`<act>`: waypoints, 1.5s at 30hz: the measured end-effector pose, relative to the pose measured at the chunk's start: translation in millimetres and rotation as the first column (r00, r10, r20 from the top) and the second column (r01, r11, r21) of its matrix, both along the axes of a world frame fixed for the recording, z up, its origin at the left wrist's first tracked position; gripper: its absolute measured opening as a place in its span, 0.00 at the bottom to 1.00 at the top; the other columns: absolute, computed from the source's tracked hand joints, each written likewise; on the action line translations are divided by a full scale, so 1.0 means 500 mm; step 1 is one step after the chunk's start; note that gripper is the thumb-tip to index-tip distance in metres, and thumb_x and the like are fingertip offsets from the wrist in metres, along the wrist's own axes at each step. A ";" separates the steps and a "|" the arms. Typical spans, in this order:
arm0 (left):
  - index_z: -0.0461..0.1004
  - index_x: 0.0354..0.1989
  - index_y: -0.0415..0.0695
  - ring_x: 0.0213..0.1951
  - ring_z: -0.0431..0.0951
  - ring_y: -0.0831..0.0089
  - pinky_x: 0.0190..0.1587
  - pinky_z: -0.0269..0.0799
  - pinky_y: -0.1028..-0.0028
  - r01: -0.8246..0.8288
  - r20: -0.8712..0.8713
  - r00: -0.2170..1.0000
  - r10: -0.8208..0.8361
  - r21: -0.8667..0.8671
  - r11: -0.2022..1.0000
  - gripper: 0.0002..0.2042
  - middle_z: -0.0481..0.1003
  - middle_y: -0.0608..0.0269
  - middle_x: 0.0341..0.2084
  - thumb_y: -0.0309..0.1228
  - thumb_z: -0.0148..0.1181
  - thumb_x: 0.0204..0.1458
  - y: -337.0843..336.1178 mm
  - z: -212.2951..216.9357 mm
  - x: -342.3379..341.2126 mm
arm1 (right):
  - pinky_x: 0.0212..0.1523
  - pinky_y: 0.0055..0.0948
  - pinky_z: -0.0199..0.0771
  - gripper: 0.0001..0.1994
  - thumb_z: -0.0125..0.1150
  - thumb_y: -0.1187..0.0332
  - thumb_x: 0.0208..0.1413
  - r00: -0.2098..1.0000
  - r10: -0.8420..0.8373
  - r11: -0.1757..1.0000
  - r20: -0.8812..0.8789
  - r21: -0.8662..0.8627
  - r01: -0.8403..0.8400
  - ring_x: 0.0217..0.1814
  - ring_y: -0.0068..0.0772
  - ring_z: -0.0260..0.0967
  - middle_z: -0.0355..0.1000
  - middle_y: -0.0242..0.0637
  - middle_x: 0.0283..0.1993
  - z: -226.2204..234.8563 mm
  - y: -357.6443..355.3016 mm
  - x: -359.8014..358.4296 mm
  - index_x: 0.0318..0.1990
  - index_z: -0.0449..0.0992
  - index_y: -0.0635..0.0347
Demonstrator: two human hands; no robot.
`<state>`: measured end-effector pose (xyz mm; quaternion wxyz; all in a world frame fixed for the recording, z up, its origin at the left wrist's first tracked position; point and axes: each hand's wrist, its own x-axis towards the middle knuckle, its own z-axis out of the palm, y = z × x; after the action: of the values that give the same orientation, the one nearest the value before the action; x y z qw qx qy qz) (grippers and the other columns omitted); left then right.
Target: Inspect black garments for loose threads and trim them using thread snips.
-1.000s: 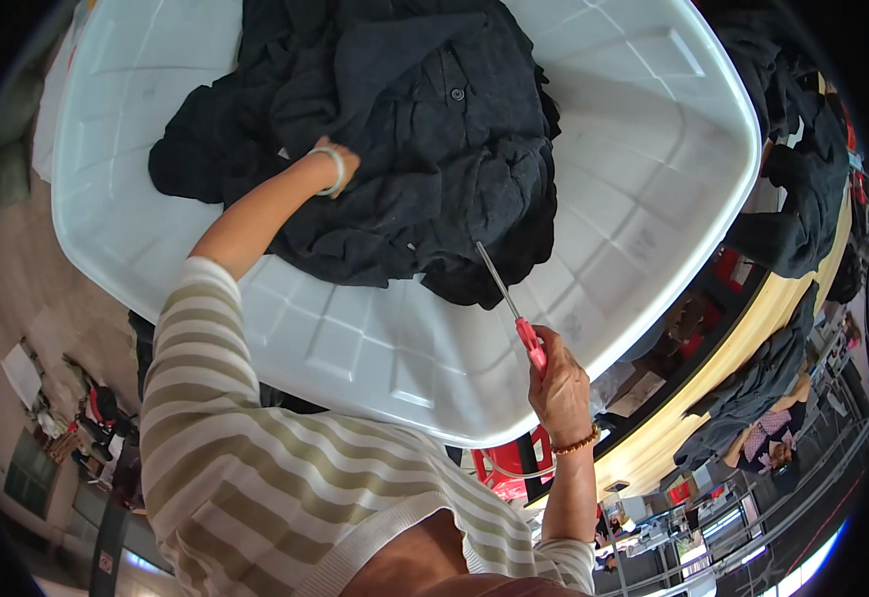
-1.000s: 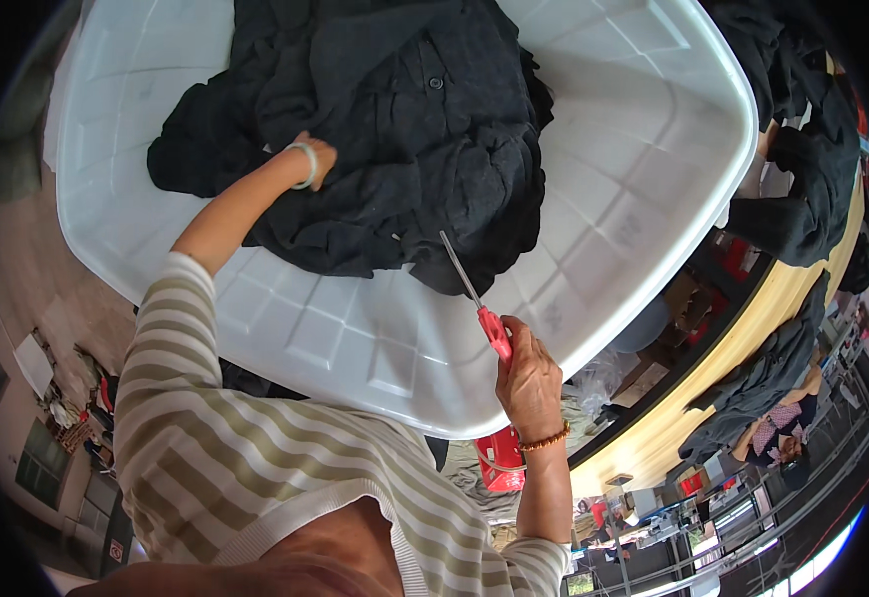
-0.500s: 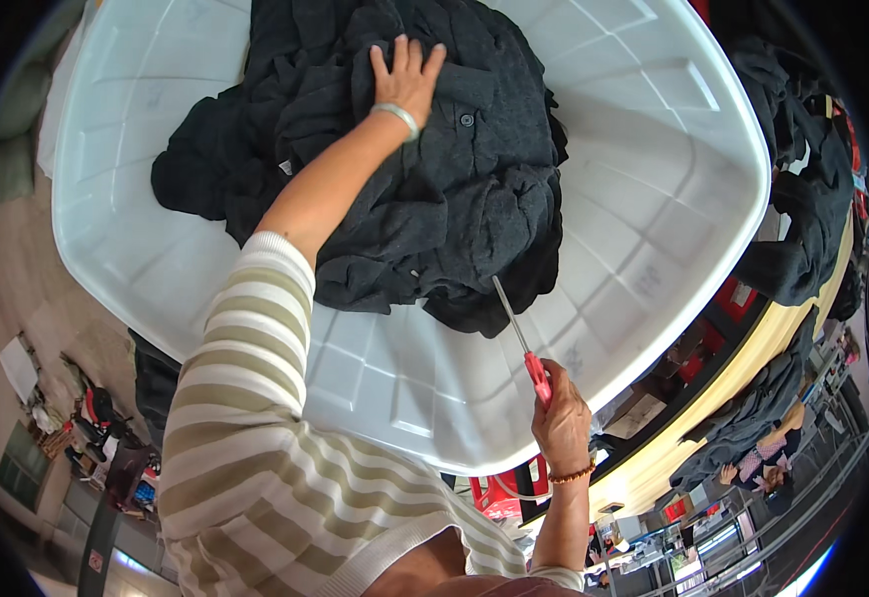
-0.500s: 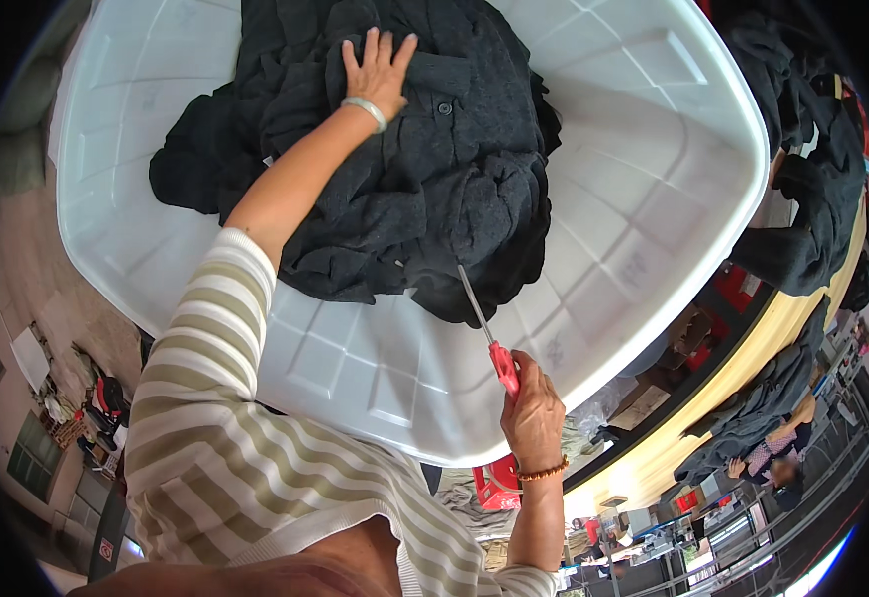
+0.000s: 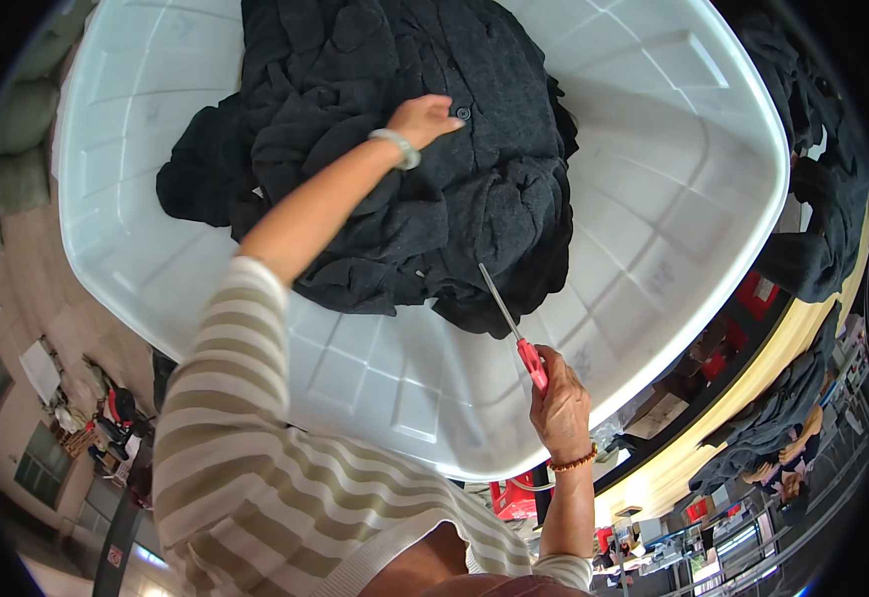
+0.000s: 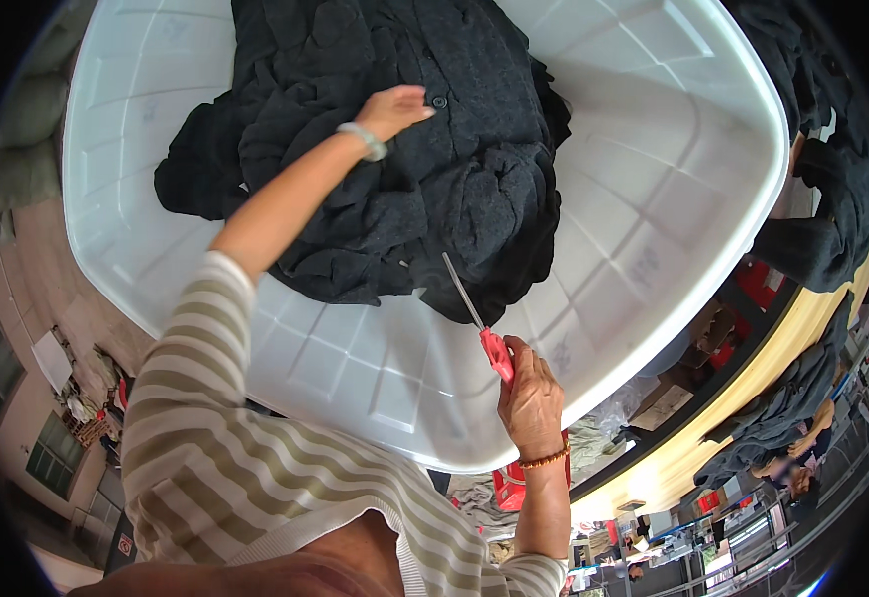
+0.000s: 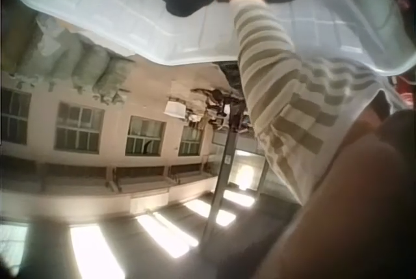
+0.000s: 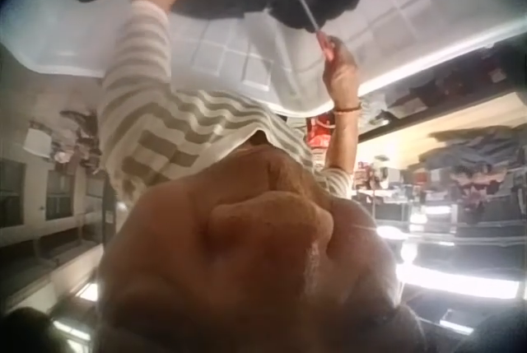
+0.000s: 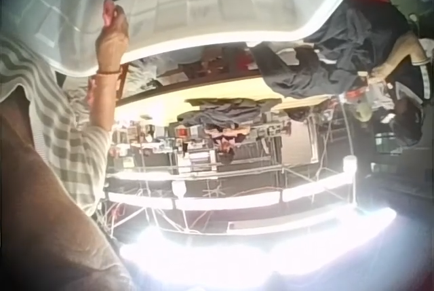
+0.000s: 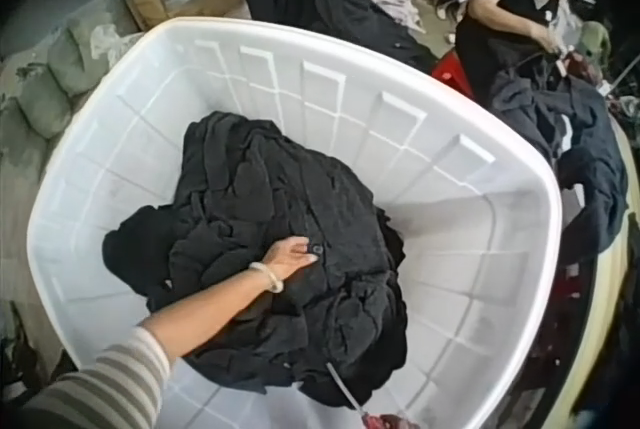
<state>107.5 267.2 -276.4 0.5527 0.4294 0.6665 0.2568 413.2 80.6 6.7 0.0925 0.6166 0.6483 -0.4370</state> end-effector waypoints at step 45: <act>0.68 0.27 0.42 0.23 0.64 0.87 0.27 0.62 0.81 -0.168 0.318 0.936 0.150 0.030 0.985 0.08 0.68 0.73 0.18 0.26 0.63 0.50 -0.383 0.100 0.115 | 0.39 0.49 0.72 0.16 0.58 0.59 0.55 0.912 0.391 0.920 0.121 -0.029 -0.390 0.39 0.59 0.72 0.74 0.54 0.32 -0.026 0.102 -0.025 0.42 0.68 0.61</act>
<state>164.8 75.5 -226.6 0.6168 0.3430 0.5950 0.3845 400.5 131.6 -6.2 0.2195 0.5005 0.7504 -0.3719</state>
